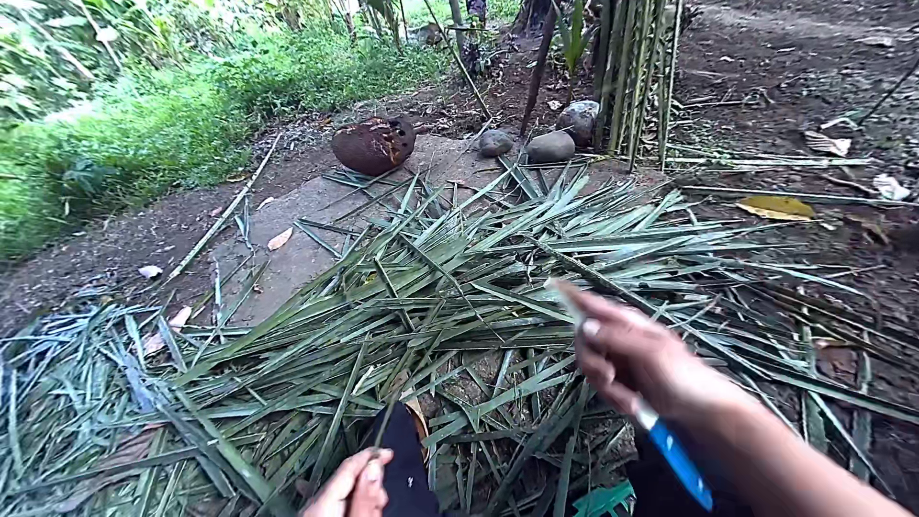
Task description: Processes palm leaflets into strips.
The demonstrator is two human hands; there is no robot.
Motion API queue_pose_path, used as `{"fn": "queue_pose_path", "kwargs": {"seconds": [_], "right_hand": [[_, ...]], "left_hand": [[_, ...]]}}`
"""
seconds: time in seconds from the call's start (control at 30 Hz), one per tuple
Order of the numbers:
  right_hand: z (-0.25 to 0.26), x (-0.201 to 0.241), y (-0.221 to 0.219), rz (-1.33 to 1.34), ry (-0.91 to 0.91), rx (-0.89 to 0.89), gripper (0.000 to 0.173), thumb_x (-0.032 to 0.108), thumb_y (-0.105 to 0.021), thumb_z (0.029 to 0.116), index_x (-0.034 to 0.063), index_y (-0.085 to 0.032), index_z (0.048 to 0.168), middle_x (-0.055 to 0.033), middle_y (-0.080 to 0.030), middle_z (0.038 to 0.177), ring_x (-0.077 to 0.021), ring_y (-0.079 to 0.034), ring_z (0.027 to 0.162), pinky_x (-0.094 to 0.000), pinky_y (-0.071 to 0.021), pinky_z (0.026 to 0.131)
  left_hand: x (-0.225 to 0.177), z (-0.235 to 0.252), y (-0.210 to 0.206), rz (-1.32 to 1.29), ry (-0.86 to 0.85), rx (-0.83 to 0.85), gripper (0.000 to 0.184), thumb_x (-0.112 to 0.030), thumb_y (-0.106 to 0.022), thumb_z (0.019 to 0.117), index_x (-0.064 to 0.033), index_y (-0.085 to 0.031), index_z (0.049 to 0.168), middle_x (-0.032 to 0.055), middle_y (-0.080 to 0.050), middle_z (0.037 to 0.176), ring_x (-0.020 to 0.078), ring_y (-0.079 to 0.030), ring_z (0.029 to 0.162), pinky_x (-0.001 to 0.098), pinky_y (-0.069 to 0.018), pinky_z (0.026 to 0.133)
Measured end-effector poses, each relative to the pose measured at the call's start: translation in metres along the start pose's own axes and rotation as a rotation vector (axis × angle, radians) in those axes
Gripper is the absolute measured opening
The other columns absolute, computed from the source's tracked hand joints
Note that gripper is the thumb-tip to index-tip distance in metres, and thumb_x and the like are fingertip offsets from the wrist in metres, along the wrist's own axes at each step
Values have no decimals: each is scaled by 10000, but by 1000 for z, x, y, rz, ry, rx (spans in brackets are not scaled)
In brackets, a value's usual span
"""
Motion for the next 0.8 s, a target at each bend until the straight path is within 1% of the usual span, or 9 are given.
{"fn": "queue_pose_path", "kwargs": {"seconds": [0.03, 0.1, 0.17, 0.23, 0.37, 0.47, 0.53, 0.63, 0.8], "right_hand": [[-5, -18, -35, 20, -49, 160, 623, 148, -362, 1021, 174, -218, 1626, 92, -510, 647, -6, -466, 441, -179, -426, 389], [-17, -39, -86, 55, -66, 390, 607, 146, -385, 1042, 145, -227, 1628, 79, -521, 674, -10, -490, 476, -183, -444, 420], [-26, -45, -114, 103, -45, 498, 582, 131, -380, 1051, 126, -261, 1621, 64, -526, 691, -13, -474, 490, -181, -417, 433], [-31, -45, -126, 129, -17, 557, 560, 119, -364, 1060, 110, -279, 1613, 48, -539, 740, -16, -465, 502, -180, -412, 435], [-33, -33, -126, 89, 106, 540, 472, 103, -362, 1085, 68, -390, 1554, 41, -579, 823, 11, -452, 522, -159, -410, 444], [-33, -28, -121, 34, 194, 466, 450, 83, -382, 1083, 60, -439, 1529, 28, -580, 791, 14, -456, 530, -156, -410, 464], [-33, -24, -115, 27, 221, 413, 448, 96, -384, 1087, 75, -440, 1532, 44, -561, 759, 27, -444, 528, -142, -397, 468], [-31, -15, -101, 59, 227, 327, 467, 112, -380, 1082, 84, -414, 1547, 88, -510, 693, 34, -431, 508, -133, -382, 447], [-25, 1, -72, 168, 225, 244, 496, 112, -365, 1074, 94, -354, 1570, 126, -488, 666, 38, -447, 488, -121, -397, 423]], "left_hand": [[-11, 2, -17, -143, 25, 46, 244, -61, -470, 1040, 35, -690, 1086, -108, -620, 732, -80, -539, 587, 122, -471, 542], [-25, 6, -46, -437, 97, 162, 263, -42, -442, 1041, -70, -703, 1049, -165, -601, 689, -87, -504, 542, 103, -431, 498], [-36, 7, -65, -636, 150, 264, 303, -60, -431, 1043, -133, -723, 1007, -174, -598, 666, -92, -489, 523, 95, -405, 480], [-45, 6, -77, -739, 161, 343, 296, -90, -458, 1043, -158, -739, 980, -167, -606, 668, -100, -476, 516, 89, -383, 467], [-56, 5, -85, -809, 155, 411, 272, -94, -495, 1035, -152, -749, 957, -143, -655, 720, -108, -480, 520, 80, -379, 457], [-63, 6, -81, -695, 109, 378, 266, -65, -486, 1030, -129, -727, 939, -159, -603, 675, -106, -470, 520, 82, -374, 460], [-69, 7, -75, -506, 22, 328, 233, -37, -481, 1024, -70, -696, 942, -152, -569, 662, -102, -467, 533, 88, -380, 479], [-74, 4, -69, -354, -65, 294, 219, -42, -496, 1030, 21, -688, 945, -99, -593, 679, -91, -480, 558, 99, -400, 506], [-75, 0, -65, -281, -105, 308, 235, -54, -509, 1023, 53, -687, 915, -63, -635, 710, -89, -509, 593, 103, -427, 545]]}}
Point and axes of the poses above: each hand's wrist, its own z-axis towards the middle knuckle, its own y-axis out of the back of the hand, x = y × z, the point moved 9 cm from there along z, towards the middle knuckle
